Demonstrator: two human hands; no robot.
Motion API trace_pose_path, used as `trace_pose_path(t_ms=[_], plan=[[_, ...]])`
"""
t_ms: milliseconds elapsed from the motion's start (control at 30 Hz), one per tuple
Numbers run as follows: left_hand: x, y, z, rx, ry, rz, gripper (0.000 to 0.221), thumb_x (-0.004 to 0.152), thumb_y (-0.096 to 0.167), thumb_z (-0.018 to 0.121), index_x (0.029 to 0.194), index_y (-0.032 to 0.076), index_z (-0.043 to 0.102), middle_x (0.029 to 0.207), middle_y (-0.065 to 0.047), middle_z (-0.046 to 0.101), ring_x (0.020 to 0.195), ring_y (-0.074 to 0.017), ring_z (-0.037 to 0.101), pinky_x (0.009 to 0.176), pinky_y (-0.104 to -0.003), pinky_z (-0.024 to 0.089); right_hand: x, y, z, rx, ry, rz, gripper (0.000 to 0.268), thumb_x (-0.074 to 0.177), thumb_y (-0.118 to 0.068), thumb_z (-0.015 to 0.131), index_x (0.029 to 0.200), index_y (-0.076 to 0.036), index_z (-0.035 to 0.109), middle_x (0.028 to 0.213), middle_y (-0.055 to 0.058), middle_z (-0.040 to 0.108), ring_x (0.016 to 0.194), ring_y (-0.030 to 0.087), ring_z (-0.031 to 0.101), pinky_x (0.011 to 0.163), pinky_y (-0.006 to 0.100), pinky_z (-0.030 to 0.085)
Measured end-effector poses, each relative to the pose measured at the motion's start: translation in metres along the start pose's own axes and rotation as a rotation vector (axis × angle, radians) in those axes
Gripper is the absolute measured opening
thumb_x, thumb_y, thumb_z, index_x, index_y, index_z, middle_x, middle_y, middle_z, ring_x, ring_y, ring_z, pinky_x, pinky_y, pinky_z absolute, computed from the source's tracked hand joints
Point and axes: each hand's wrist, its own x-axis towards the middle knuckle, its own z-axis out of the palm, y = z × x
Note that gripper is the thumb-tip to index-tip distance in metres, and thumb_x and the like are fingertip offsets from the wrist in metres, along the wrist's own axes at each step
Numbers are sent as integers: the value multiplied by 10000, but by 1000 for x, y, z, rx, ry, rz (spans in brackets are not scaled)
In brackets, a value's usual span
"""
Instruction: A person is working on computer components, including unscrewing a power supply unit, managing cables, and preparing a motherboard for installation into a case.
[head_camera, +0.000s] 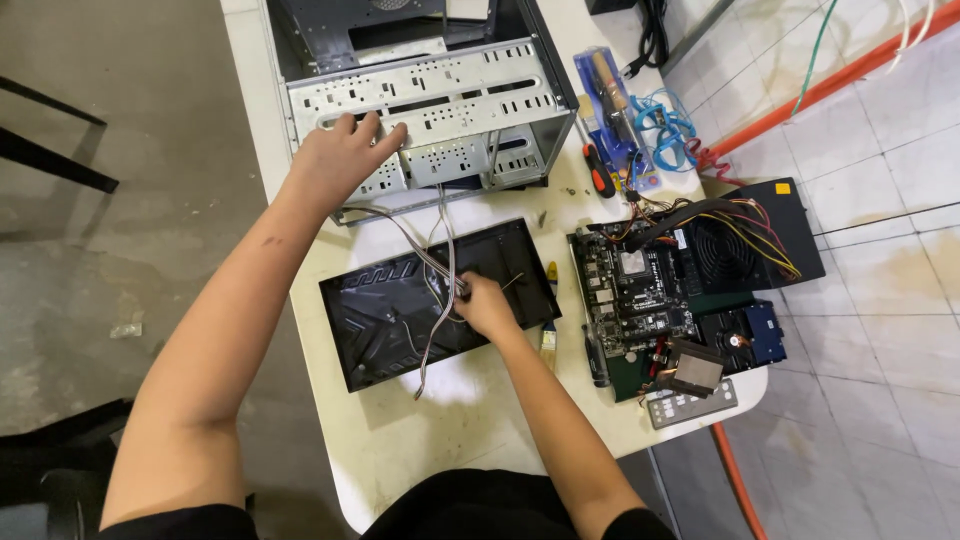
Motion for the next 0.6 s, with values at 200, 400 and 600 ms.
trace_pose_path(t_ms=[200, 400, 600], plan=[[-15, 10, 17, -48, -99, 29, 906, 726, 47, 863, 1505, 315, 487, 1223, -43, 686, 1014, -216, 721, 591, -289, 609, 22, 17, 21, 1, 32, 9, 466, 773, -173, 813, 1205, -36, 704, 950, 166, 783, 979, 309, 761, 834, 392, 612], [-26, 26, 41, -24, -37, -33, 878, 736, 86, 865, 1494, 317, 485, 1225, -28, 662, 1006, -211, 697, 587, -304, 580, 18, 9, 29, -32, 79, -4, 436, 775, -128, 825, 1181, -15, 713, 973, 203, 752, 986, 373, 745, 858, 424, 605], [-35, 56, 29, -140, 173, -238, 669, 778, 159, 854, 1404, 217, 626, 1274, -132, 645, 1100, -295, 629, 916, -510, 475, 19, 17, 28, -2, 73, 24, 448, 796, -193, 840, 1206, -87, 692, 1063, 159, 637, 1088, 389, 691, 964, 434, 563]])
